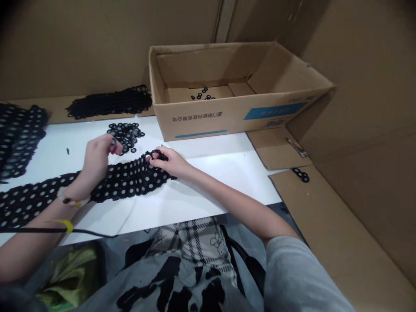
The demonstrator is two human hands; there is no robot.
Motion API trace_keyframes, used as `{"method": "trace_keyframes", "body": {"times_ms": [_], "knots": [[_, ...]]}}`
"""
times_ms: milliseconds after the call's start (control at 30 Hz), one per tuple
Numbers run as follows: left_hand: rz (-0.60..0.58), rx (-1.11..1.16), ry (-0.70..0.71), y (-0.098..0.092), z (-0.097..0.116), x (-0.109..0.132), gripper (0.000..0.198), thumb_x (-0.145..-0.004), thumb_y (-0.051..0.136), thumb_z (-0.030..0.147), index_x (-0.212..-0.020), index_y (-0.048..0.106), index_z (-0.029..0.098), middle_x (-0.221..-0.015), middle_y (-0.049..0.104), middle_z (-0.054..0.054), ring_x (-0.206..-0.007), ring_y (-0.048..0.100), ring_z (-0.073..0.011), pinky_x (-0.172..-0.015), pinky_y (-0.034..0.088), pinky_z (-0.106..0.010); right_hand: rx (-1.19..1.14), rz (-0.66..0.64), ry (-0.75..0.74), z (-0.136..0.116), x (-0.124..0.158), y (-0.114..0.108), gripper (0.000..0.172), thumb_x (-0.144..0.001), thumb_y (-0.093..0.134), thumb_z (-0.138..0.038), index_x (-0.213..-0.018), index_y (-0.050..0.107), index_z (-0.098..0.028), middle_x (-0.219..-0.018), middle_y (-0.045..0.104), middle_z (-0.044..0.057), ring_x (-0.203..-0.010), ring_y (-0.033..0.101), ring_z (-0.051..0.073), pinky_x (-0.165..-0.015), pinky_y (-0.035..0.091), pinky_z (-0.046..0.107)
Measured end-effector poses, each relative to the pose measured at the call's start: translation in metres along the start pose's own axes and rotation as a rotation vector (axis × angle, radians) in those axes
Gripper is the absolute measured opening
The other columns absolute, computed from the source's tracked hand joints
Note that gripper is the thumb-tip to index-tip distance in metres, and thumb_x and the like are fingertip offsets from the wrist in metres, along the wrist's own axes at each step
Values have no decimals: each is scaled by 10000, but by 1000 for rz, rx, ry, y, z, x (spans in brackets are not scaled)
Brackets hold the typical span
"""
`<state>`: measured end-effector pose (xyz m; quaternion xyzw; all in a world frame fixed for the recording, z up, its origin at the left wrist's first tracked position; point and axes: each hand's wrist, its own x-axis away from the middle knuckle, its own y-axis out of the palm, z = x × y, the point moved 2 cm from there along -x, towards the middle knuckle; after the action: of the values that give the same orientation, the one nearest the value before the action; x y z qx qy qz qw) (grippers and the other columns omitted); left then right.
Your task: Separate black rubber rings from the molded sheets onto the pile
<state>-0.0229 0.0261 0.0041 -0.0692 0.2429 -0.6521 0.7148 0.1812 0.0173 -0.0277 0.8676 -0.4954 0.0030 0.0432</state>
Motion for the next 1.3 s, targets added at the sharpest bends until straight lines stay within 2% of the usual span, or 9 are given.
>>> {"method": "trace_keyframes", "body": {"times_ms": [100, 200, 367, 567, 800, 1000, 1100, 1200, 1300], "knots": [[-216, -425, 266, 9, 11, 15, 265, -830, 433, 220, -566, 411, 214, -570, 487, -11, -611, 458, -174, -640, 350, -334, 47, 76, 14, 2, -2, 1, 241, -681, 658, -296, -678, 432, -214, -805, 625, -1, -857, 577, 178, -820, 407, 307], [-324, -655, 438, 17, 15, 26, 295, -901, 410, 260, -610, 425, 214, -586, 481, -22, -631, 458, -193, -649, 343, -350, 118, 96, -19, 4, -3, 1, 225, -665, 655, -304, -664, 452, -208, -732, 566, -24, -769, 525, 154, -764, 384, 285], [-481, -605, 407, 18, 9, 21, 350, -929, 465, 451, -678, 472, 207, -631, 507, -21, -638, 480, -194, -626, 361, -327, 156, 51, -59, 6, -3, 0, 175, -647, 628, -258, -652, 464, -197, -661, 482, -51, -663, 431, 118, -663, 317, 252], [-591, -544, 450, 19, 4, 17, 265, -939, 393, 313, -760, 541, 185, -737, 557, -56, -733, 534, -205, -682, 407, -320, 167, 35, -85, 8, -2, 1, 172, -638, 618, -230, -642, 449, -198, -666, 501, -46, -656, 439, 116, -661, 321, 252], [-395, -381, 216, 11, 2, 5, 274, -922, 368, 328, -708, 482, 201, -622, 527, 12, -597, 490, -150, -594, 355, -276, 32, 184, -31, 10, -11, -5, 229, -640, 621, -250, -621, 395, -214, -654, 442, -52, -737, 566, 145, -753, 405, 268], [-359, -354, 82, 10, -14, -3, 278, -918, 386, 374, -734, 502, 200, -626, 547, 11, -600, 500, -151, -602, 369, -276, -11, 251, -34, 15, -12, -5, 241, -652, 627, -251, -613, 393, -207, -623, 398, -71, -654, 488, 110, -713, 383, 252], [-143, -339, 16, -16, -34, -22, 254, -924, 338, 319, -750, 482, 203, -642, 554, 11, -605, 526, -144, -609, 388, -279, 25, 307, -4, 13, -9, -9, 286, -669, 640, -270, -620, 364, -211, -589, 379, -77, -601, 402, 102, -625, 302, 237], [75, -529, 56, -46, -48, -38, 220, -920, 386, 271, -779, 531, 183, -703, 528, 1, -722, 508, -157, -703, 366, -315, -10, 323, 28, 11, -6, -12, 303, -665, 648, -287, -619, 358, -212, -573, 407, -73, -596, 412, 112, -607, 274, 240], [84, -704, 194, -52, -54, -41, 298, -962, 385, 316, -913, 638, 166, -847, 589, -55, -912, 502, -225, -839, 369, -390, -48, 294, 43, 13, -7, -12, 293, -651, 651, -285, -617, 369, -214, -581, 441, -63, -619, 456, 130, -621, 295, 248]]}}
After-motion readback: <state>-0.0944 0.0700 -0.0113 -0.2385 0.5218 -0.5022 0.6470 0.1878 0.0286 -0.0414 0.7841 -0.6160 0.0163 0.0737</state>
